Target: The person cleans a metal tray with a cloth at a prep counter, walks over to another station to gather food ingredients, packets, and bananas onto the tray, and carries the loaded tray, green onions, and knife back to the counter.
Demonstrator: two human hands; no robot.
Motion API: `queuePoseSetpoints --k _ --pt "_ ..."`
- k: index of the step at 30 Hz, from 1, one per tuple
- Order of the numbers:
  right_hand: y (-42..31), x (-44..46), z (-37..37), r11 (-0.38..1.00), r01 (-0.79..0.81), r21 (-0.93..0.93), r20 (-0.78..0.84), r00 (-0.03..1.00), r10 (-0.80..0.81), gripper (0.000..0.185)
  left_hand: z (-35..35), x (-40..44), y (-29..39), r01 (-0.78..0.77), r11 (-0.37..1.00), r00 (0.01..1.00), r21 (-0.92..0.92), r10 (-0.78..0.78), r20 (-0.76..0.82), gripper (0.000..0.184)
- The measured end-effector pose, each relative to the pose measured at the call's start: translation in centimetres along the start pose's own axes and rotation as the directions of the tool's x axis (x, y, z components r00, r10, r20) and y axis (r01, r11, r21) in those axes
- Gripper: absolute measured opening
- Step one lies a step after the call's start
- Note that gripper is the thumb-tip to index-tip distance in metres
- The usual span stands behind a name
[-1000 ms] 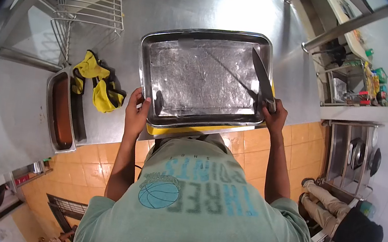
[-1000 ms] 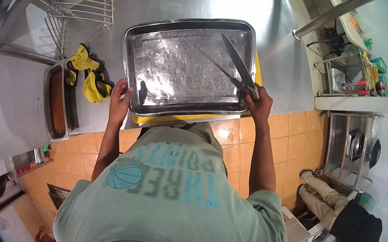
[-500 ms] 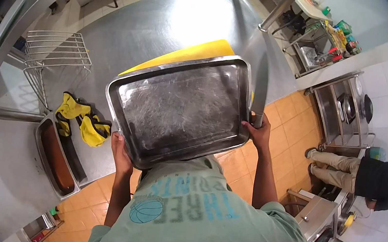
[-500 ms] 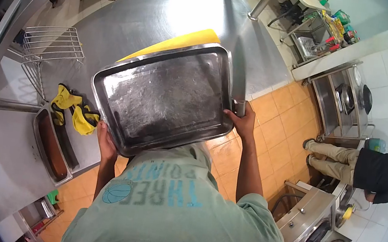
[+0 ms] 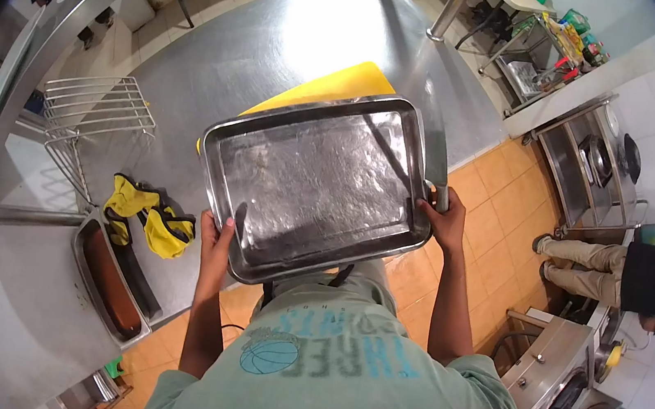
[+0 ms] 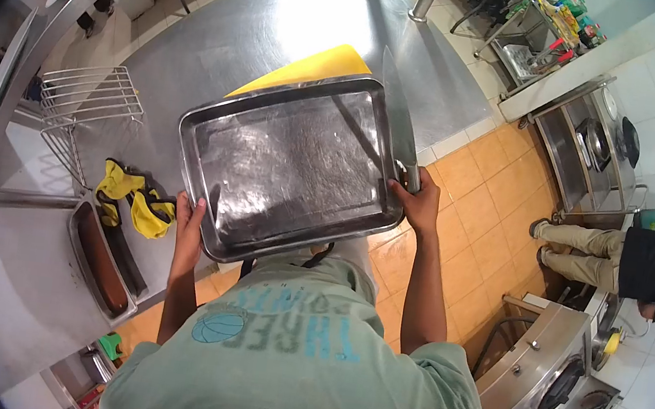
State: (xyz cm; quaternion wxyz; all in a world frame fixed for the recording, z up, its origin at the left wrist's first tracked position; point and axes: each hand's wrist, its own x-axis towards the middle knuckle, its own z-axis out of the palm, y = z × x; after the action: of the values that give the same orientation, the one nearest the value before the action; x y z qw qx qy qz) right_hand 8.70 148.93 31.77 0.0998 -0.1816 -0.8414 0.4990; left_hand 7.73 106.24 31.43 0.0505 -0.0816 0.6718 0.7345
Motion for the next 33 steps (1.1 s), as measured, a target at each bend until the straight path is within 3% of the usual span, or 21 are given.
queuePoseSetpoints --k 4,10,13,14,17,19,26,29,33 --pt "0.0 1.0 -0.8 0.994 -0.001 0.114 0.044 0.999 -0.004 0.027 1.3 0.8 1.0 -0.063 0.984 0.995 0.166 0.075 -0.065 0.021" --pt "3.7 4.0 -3.8 0.978 -0.001 0.206 0.127 0.992 -0.025 0.029 6.1 -1.1 -0.1 -0.087 0.977 0.979 0.195 0.120 -0.165 0.031" --pt "4.5 4.1 -5.6 0.975 -0.005 0.223 0.150 0.988 -0.029 0.033 7.8 -3.1 -0.8 -0.004 0.864 0.940 0.503 0.174 -0.293 0.034" --pt "5.6 5.6 -6.8 0.978 0.053 0.204 0.144 0.986 -0.084 0.035 8.9 -2.4 -2.5 -0.003 0.789 0.901 0.615 0.268 -0.340 0.035" --pt "6.4 12.0 -10.7 0.958 0.112 0.265 0.217 0.961 -0.172 0.040 15.1 -1.3 -2.1 0.097 0.759 0.900 0.644 0.209 -0.382 0.033" --pt "6.1 14.5 -11.6 0.969 0.166 0.183 0.329 0.918 -0.220 0.041 15.9 -0.9 -2.8 0.022 0.692 0.872 0.721 0.340 -0.353 0.032" --pt "4.8 15.7 -11.4 0.968 0.127 0.215 0.453 0.866 -0.214 0.044 17.8 -3.8 -0.7 0.118 0.682 0.855 0.721 0.300 -0.423 0.032" --pt "5.9 16.2 -10.5 0.969 0.180 0.168 0.520 0.819 -0.242 0.045 17.8 -4.7 -2.0 0.290 0.669 0.809 0.684 0.211 -0.549 0.036" --pt "6.6 15.8 -9.6 0.963 0.168 0.209 0.507 0.824 -0.254 0.044 14.0 -3.7 -5.1 0.204 0.695 0.822 0.690 0.262 -0.506 0.042"
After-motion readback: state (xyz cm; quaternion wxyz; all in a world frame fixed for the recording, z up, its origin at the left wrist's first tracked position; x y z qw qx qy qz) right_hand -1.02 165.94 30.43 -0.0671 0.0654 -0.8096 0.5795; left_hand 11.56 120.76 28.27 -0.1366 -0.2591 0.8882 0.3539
